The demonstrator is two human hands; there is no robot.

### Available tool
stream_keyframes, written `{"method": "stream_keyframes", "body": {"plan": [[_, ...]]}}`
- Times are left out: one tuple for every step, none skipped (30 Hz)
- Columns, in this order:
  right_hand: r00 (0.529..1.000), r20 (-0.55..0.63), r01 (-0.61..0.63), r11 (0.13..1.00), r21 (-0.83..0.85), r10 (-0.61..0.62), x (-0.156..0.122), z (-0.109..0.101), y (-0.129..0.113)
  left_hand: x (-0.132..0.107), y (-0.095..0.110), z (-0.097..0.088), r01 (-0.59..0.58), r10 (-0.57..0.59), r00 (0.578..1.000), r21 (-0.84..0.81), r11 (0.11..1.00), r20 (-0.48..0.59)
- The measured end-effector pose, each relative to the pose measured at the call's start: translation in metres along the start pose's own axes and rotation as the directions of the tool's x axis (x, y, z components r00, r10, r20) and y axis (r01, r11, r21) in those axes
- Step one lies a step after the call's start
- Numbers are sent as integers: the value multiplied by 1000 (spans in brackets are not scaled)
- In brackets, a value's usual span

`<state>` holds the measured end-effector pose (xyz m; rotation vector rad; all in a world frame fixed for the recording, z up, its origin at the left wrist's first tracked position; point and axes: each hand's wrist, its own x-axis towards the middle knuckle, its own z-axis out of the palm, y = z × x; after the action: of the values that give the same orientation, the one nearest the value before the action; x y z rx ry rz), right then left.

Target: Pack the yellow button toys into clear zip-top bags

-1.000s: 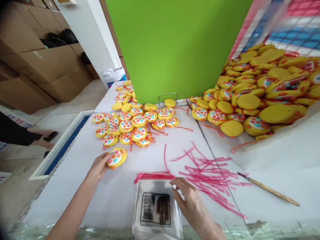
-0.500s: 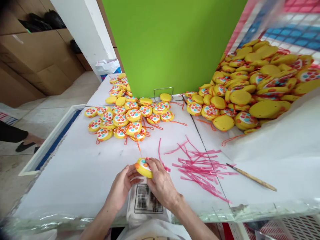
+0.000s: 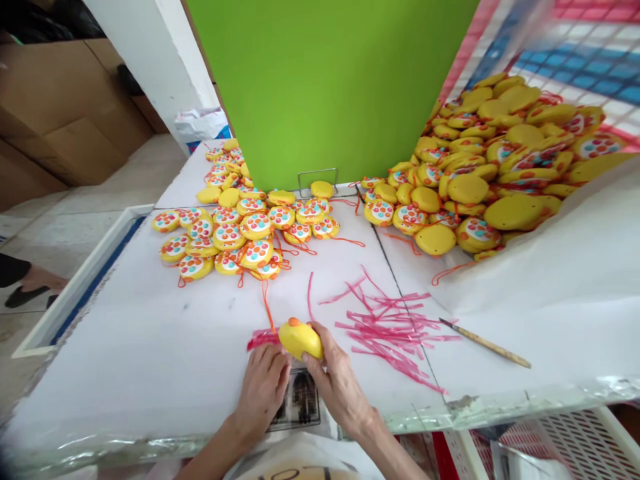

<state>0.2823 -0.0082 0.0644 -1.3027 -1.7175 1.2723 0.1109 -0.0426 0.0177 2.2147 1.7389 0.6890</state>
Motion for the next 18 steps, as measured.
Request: {"method": "stream_keyframes", "body": {"plan": [[999,10,-44,999,26,43,-2,-3,0,-1,0,-1,4,-4,1000,-10,1000,2],[995,25,-93,994,57,92,-4,-7,0,-2,0,-2,15,-15,1000,-22,1000,2],[989,45,-146,985,91,142,-7,-11,0,-3,-1,-3,35,-35,999,-37,999,-2],[979,73,-201,972,121,193,-10,-15,1,-5,-2,-3,60,-61,998,-53,997,-11],[965,100,-256,956,142,243,-12,-19,2,-6,-3,-4,88,-90,996,-68,994,-25],[948,124,-311,938,155,294,-15,-22,3,-7,-4,-4,111,-114,993,-81,990,-38],[927,150,-366,915,170,343,-18,-26,4,-8,-4,-4,122,-127,991,-93,988,-49],[904,183,-418,886,201,385,-21,-28,5,-8,-5,-5,111,-117,992,-101,989,-56],[881,232,-466,846,261,413,-23,-30,4,-7,-5,-6,82,-89,994,-107,991,-59],[856,299,-509,789,345,421,-25,-31,3,-6,-5,-6,42,-49,997,-112,993,-58],[834,374,-544,716,438,404,-25,-30,1,-5,-5,-7,0,-7,998,-117,993,-58],[819,441,-567,636,523,367,-24,-28,-1,-4,-5,-7,-37,30,998,-119,992,-60],[815,479,-574,570,588,326,-22,-25,-5,-3,-4,-6,-62,54,996,-117,991,-69],[825,484,-561,536,631,294,-19,-21,-8,-2,-4,-6,-75,66,994,-112,991,-82],[845,457,-530,546,649,277,-15,-17,-12,-2,-3,-5,-81,71,993,-102,991,-99],[873,406,-482,600,638,270,-10,-12,-15,-2,-3,-4,-87,76,990,-92,992,-116],[902,345,-422,692,585,258,-5,-7,-18,-2,-2,-3,-100,89,988,-81,992,-125],[929,291,-350,801,486,229,-1,-3,-20,-3,-2,-3,-120,111,986,-68,990,-124]]}}
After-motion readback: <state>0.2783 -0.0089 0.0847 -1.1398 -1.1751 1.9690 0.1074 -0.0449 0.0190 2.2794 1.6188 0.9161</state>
